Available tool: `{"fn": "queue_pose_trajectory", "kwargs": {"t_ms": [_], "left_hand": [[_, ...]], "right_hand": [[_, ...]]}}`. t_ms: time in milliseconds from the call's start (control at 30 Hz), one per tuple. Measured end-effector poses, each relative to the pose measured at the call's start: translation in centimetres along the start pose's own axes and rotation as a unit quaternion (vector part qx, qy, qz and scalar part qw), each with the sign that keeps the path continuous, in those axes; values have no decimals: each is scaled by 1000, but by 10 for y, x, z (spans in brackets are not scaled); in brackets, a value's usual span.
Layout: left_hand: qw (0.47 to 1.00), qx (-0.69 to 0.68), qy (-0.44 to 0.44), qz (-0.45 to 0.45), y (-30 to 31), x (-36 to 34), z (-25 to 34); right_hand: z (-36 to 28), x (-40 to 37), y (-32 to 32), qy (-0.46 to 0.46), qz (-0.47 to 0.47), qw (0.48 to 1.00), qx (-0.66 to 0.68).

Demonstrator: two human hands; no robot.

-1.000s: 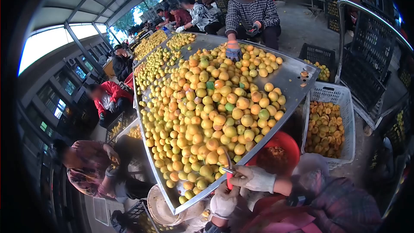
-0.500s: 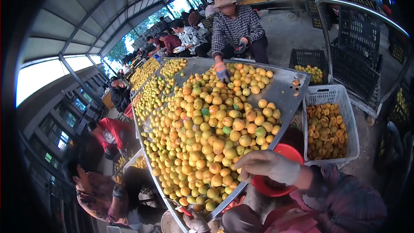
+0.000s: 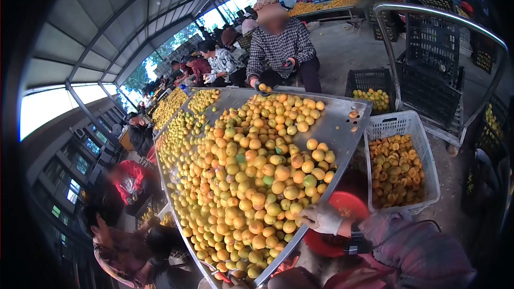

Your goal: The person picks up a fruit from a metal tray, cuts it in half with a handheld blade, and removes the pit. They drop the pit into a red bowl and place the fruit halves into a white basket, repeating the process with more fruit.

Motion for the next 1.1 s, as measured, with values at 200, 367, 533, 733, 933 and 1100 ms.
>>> {"fn": "queue_pose_trajectory", "kwargs": {"t_ms": [200, 367, 533, 733, 933, 1100], "left_hand": [[968, 212, -74, 114, -8, -9, 7], [894, 379, -128, 203, -25, -18, 9], [779, 532, -178, 280, -57, -23, 11], [610, 689, -206, 331, -106, 20, -18], [401, 791, -244, 391, -154, 22, -61], [190, 825, -252, 469, -189, -23, -98]], "right_hand": [[6, 2, -7, 32, 70, 997, 3], [9, 13, -16, 19, 39, 999, -29], [7, 14, -14, 23, 123, 989, -82], [7, 7, -14, 54, 170, 980, -93], [8, 11, -13, 15, 112, 990, -82], [8, 11, -14, 26, 108, 989, -95]]}}
Point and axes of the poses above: each hand's wrist, its own x-axis towards the middle knuckle, its own y-axis out of the back of the hand, z = x × y, the point moved 8 cm from there along x, towards the middle knuckle, and after that the axes turned 8 degrees about -z, right-handed, at the moved point
